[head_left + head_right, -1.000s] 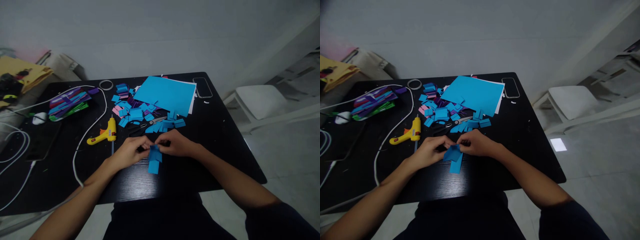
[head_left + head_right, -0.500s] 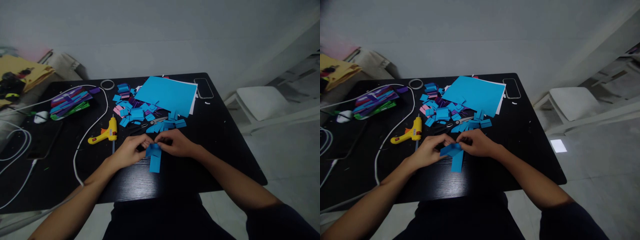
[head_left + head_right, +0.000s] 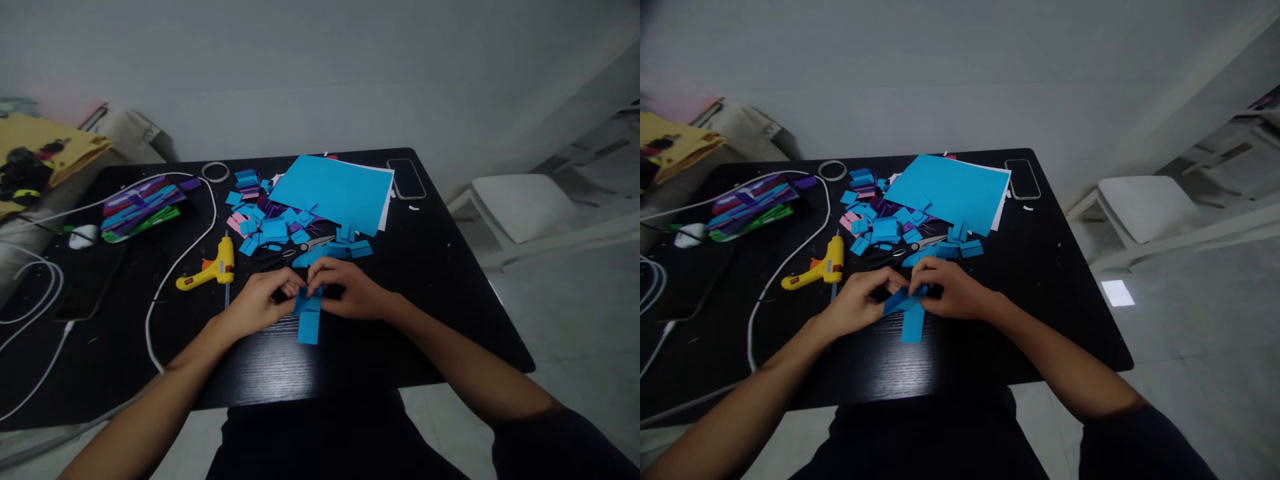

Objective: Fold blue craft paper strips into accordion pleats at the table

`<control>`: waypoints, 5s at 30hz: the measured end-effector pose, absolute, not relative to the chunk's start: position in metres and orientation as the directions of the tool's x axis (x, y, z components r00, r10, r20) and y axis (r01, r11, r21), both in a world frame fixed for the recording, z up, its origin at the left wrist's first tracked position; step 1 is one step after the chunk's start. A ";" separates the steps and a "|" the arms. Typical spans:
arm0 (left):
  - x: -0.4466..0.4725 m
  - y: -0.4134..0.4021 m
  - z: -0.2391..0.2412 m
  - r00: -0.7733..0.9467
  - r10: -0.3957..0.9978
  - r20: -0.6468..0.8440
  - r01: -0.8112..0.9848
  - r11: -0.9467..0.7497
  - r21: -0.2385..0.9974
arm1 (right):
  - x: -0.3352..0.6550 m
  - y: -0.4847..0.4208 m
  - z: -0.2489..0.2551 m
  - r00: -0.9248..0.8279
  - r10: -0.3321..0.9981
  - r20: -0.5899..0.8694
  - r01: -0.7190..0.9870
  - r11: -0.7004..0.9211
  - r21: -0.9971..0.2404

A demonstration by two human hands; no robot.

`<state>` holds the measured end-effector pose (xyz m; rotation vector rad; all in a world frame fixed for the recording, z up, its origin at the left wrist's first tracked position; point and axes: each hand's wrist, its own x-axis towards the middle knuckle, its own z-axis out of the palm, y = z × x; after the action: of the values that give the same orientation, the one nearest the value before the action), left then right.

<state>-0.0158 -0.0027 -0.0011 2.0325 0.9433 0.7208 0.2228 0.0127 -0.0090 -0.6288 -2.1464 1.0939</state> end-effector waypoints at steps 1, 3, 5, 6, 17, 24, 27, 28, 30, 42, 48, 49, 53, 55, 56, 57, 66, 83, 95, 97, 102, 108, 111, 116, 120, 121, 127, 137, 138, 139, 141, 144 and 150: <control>-0.015 -0.003 0.000 0.569 0.805 0.168 0.373 -0.435 0.820 | 0.223 0.013 -0.008 -0.681 0.663 0.311 0.127 0.525 -0.841; -0.015 -0.003 0.001 0.571 0.801 0.179 0.380 -0.451 0.808 | 0.223 0.012 -0.008 -0.680 0.670 0.299 0.131 0.512 -0.849; -0.014 -0.004 0.002 0.568 0.798 0.202 0.384 -0.474 0.792 | 0.223 0.013 -0.007 -0.668 0.676 0.312 0.131 0.520 -0.844; -0.014 -0.004 0.002 0.564 0.797 0.216 0.384 -0.485 0.786 | 0.223 0.013 -0.008 -0.658 0.679 0.326 0.131 0.530 -0.838; -0.020 -0.001 0.011 0.599 0.776 0.200 0.340 -0.472 0.813 | 0.219 0.010 -0.011 -0.546 0.664 0.512 0.120 0.666 -0.736; -0.015 -0.001 0.006 0.500 0.866 -0.014 0.344 -0.184 0.921 | 0.219 0.002 -0.015 -0.604 0.597 0.528 0.154 0.737 -0.658; -0.016 -0.001 0.004 0.547 0.836 -0.049 0.277 -0.126 0.953 | 0.218 -0.001 -0.017 -0.602 0.592 0.536 0.155 0.746 -0.648; -0.017 -0.001 0.004 0.561 0.826 -0.051 0.272 -0.126 0.954 | 0.217 -0.001 -0.018 -0.604 0.587 0.539 0.151 0.749 -0.646; -0.017 0.000 0.006 0.577 0.816 -0.041 0.278 -0.149 0.949 | 0.217 -0.001 -0.020 -0.607 0.580 0.544 0.152 0.756 -0.637; -0.020 0.001 0.008 0.551 0.831 0.072 0.346 -0.307 0.887 | 0.210 -0.002 -0.020 -0.547 0.614 0.568 0.137 0.736 -0.663; -0.022 0.001 0.010 0.541 0.836 0.092 0.368 -0.333 0.868 | 0.212 0.002 -0.017 -0.517 0.722 0.460 0.107 0.588 -0.802; -0.022 0.001 0.010 0.540 0.836 0.100 0.367 -0.341 0.866 | 0.213 0.002 -0.017 -0.515 0.727 0.454 0.106 0.579 -0.808; -0.022 0.001 0.011 0.551 0.818 0.164 0.367 -0.414 0.833 | 0.213 0.002 -0.019 -0.495 0.727 0.477 0.094 0.590 -0.802; -0.022 0.001 0.010 0.569 0.796 0.204 0.367 -0.468 0.804 | 0.212 0.002 -0.021 -0.472 0.724 0.503 0.093 0.608 -0.788; -0.023 0.000 0.010 0.579 0.785 0.221 0.369 -0.493 0.788 | 0.212 0.002 -0.022 -0.462 0.724 0.513 0.094 0.615 -0.783; -0.023 0.000 0.010 0.586 0.776 0.233 0.373 -0.514 0.773 | 0.212 0.002 -0.022 -0.452 0.724 0.520 0.094 0.619 -0.780; -0.022 -0.001 0.010 0.535 0.798 0.278 0.406 -0.532 0.743 | 0.212 0.002 -0.023 -0.431 0.646 0.630 0.136 0.737 -0.662; -0.025 0.003 0.006 0.585 0.780 0.225 0.346 -0.490 0.800 | 0.210 0.000 -0.024 -0.399 0.721 0.566 0.107 0.650 -0.752; -0.024 0.002 0.010 0.579 0.804 0.135 0.373 -0.408 0.833 | 0.211 0.001 -0.021 -0.427 0.714 0.555 0.109 0.650 -0.752; -0.023 0.002 0.010 0.584 0.801 0.130 0.372 -0.407 0.835 | 0.211 0.002 -0.022 -0.423 0.723 0.546 0.100 0.636 -0.765; -0.021 0.002 0.007 0.546 0.823 0.155 0.358 -0.396 0.846 | 0.210 0.001 -0.024 -0.406 0.749 0.524 0.087 0.602 -0.793; -0.020 0.001 0.004 0.515 0.852 0.093 0.354 -0.310 0.883 | 0.211 -0.001 -0.018 -0.448 0.796 0.407 0.103 0.498 -0.861; -0.019 0.000 0.004 0.509 0.858 0.064 0.338 -0.268 0.902 | 0.212 0.000 -0.016 -0.519 0.754 0.403 0.094 0.519 -0.850; -0.018 -0.002 0.006 0.528 0.849 0.034 0.328 -0.241 0.914 | 0.215 0.003 -0.018 -0.599 0.709 0.373 0.092 0.524 -0.847; -0.020 -0.001 0.009 0.581 0.813 0.027 0.297 -0.243 0.923 | 0.216 0.003 -0.018 -0.579 0.739 0.344 0.075 0.469 -0.880; -0.021 0.000 0.010 0.589 0.808 0.024 0.296 -0.243 0.924 | 0.216 0.002 -0.018 -0.579 0.743 0.335 0.077 0.459 -0.885; -0.020 0.000 0.013 0.585 0.811 0.007 0.308 -0.230 0.923 | 0.216 0.002 -0.019 -0.579 0.748 0.324 0.079 0.447 -0.891; -0.019 -0.001 0.012 0.556 0.830 -0.032 0.315 -0.175 0.933 | 0.217 -0.001 -0.020 -0.558 0.782 0.278 0.134 0.415 -0.900; -0.019 -0.001 0.012 0.553 0.832 -0.037 0.314 -0.168 0.934 | 0.217 -0.001 -0.019 -0.551 0.785 0.282 0.139 0.420 -0.897; -0.019 -0.001 0.012 0.552 0.833 -0.039 0.316 -0.166 0.934 | 0.217 -0.001 -0.019 -0.546 0.788 0.285 0.144 0.424 -0.894; -0.019 -0.001 0.013 0.552 0.833 -0.040 0.328 -0.172 0.929 | 0.217 -0.001 -0.017 -0.548 0.788 0.280 0.155 0.424 -0.892; -0.019 -0.001 0.015 0.558 0.828 -0.055 0.360 -0.182 0.915 | 0.216 -0.002 -0.017 -0.556 0.789 0.262 0.173 0.418 -0.892; -0.021 0.002 0.013 0.586 0.803 -0.103 0.405 -0.180 0.897 | 0.216 -0.002 -0.017 -0.538 0.798 0.271 0.176 0.421 -0.890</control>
<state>-0.0213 0.0020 0.0129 1.7969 0.9883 0.4895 0.2164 -0.0021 -0.0174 -0.8238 -1.9670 1.1164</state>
